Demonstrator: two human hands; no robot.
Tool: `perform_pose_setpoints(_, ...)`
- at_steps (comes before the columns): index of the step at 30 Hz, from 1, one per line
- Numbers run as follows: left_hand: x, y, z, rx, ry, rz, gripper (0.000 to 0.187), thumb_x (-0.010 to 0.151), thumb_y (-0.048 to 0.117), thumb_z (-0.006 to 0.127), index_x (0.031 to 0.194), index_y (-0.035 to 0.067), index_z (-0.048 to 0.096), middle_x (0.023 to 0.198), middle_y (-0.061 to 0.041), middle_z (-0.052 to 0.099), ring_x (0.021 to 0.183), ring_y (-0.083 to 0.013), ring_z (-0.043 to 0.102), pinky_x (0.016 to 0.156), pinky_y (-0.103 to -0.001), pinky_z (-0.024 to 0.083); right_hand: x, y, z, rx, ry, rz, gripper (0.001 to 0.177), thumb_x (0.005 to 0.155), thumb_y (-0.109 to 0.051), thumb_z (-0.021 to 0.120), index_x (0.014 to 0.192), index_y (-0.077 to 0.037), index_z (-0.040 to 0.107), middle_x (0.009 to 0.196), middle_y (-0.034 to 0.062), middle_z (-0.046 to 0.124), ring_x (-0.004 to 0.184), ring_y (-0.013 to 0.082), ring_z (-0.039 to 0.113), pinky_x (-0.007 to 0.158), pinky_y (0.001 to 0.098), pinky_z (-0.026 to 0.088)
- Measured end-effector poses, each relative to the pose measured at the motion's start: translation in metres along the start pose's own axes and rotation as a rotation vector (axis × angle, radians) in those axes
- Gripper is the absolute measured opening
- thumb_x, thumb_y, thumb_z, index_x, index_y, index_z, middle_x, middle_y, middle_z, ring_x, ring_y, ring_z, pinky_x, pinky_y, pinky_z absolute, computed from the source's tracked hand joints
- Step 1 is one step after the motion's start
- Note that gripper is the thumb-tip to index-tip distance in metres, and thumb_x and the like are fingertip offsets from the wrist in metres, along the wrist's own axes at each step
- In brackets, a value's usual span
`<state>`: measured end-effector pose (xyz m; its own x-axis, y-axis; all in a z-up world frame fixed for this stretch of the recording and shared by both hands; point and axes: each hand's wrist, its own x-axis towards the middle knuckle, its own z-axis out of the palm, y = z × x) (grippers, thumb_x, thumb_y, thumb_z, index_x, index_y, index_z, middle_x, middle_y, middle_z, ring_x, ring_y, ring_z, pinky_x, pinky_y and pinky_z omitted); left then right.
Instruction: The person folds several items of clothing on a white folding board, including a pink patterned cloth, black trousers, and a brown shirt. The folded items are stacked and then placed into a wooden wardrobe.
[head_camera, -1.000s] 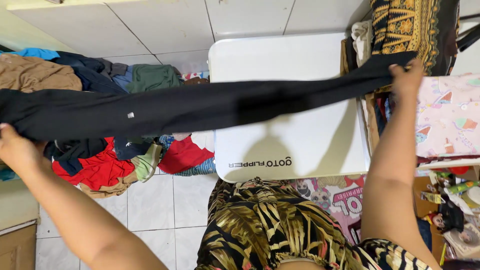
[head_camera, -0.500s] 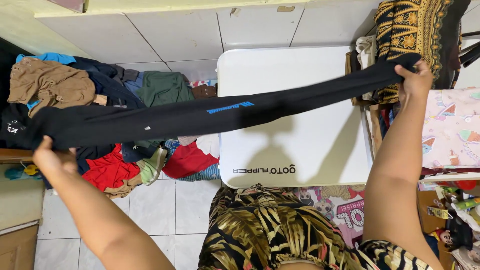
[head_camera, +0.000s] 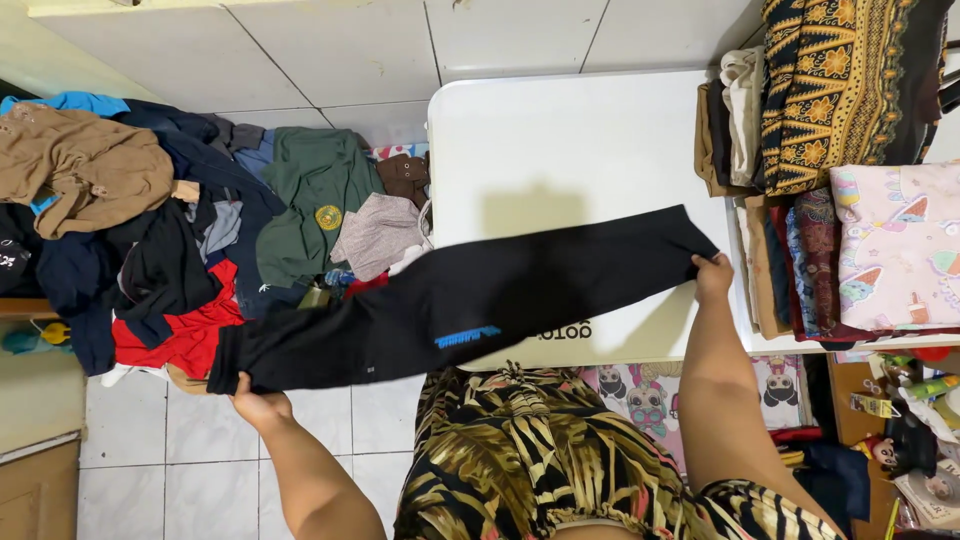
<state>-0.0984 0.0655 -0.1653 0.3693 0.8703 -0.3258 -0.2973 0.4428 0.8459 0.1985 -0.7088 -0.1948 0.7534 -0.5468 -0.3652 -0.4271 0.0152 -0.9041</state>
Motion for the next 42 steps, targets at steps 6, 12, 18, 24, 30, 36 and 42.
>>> perform_pose_setpoints(6,-0.006,0.008,-0.013,-0.068,-0.048,0.009,0.046,0.101,0.014,0.052,0.147,0.010,0.051,0.150,-0.011,0.056,0.137,-0.0286,0.055,0.118,-0.046,0.046,-0.014,0.009,0.000,0.067,0.022,0.579,0.042,0.085,0.005,0.060,0.121,-0.013,0.047,0.100,0.0189,0.060,0.077,0.0311,0.058,0.064,0.0446,0.050)
perform_pose_setpoints(12,-0.010,0.049,0.030,-0.248,-0.194,0.016,0.051,0.102,0.019,0.056,0.147,-0.005,0.054,0.151,-0.020,0.057,0.140,-0.0354,0.057,0.120,-0.050,0.042,0.018,-0.016,-0.002,0.381,-0.103,-0.032,0.049,0.086,0.017,0.062,0.125,-0.009,0.052,0.116,0.0147,0.061,0.096,0.0231,0.064,0.080,0.0335,0.055)
perform_pose_setpoints(18,-0.019,0.075,0.104,-0.227,-0.562,0.225,0.049,0.104,0.013,0.058,0.151,0.000,0.049,0.158,-0.017,0.050,0.148,-0.0338,0.051,0.132,-0.053,0.038,0.044,-0.086,-0.035,0.547,-0.048,-0.393,0.045,0.082,0.021,0.049,0.117,-0.008,0.051,0.121,0.0101,0.065,0.108,0.0202,0.066,0.100,0.0328,0.059)
perform_pose_setpoints(24,-0.012,-0.003,0.122,-0.128,-0.474,0.065,0.051,0.105,0.003,0.062,0.153,0.008,0.045,0.155,-0.013,0.052,0.143,-0.0310,0.052,0.122,-0.051,0.044,0.034,-0.059,-0.050,-0.033,-0.014,-0.486,0.048,0.090,0.018,0.059,0.129,-0.008,0.051,0.121,0.0039,0.062,0.112,0.0152,0.061,0.098,0.0261,0.049)
perform_pose_setpoints(30,-0.007,-0.073,0.112,-0.057,-0.361,0.011,0.060,0.100,0.001,0.064,0.154,0.018,0.042,0.156,-0.008,0.049,0.141,-0.0283,0.052,0.117,-0.048,0.045,0.045,-0.050,-0.049,0.163,0.095,-0.279,0.046,0.091,0.016,0.065,0.131,-0.006,0.058,0.113,0.0018,0.064,0.099,0.0130,0.060,0.091,0.0247,0.051)
perform_pose_setpoints(36,-0.017,-0.066,0.125,-0.067,-0.364,-0.034,0.055,0.102,0.004,0.062,0.152,0.017,0.042,0.154,-0.009,0.051,0.138,-0.0282,0.054,0.113,-0.048,0.047,0.013,-0.110,0.005,0.311,-0.082,-0.618,0.052,0.091,0.017,0.067,0.134,-0.006,0.051,0.125,0.0056,0.060,0.111,0.0123,0.064,0.096,0.0262,0.057)
perform_pose_setpoints(42,-0.026,-0.057,0.146,-0.051,-0.435,0.028,0.050,0.104,0.004,0.062,0.150,0.014,0.046,0.152,-0.010,0.054,0.138,-0.0270,0.055,0.116,-0.045,0.046,-0.130,-0.092,0.141,-0.005,-1.021,-0.725,0.046,0.102,-0.009,0.066,0.145,-0.003,0.051,0.150,0.0131,0.046,0.124,0.0249,0.058,0.104,0.0369,0.051)
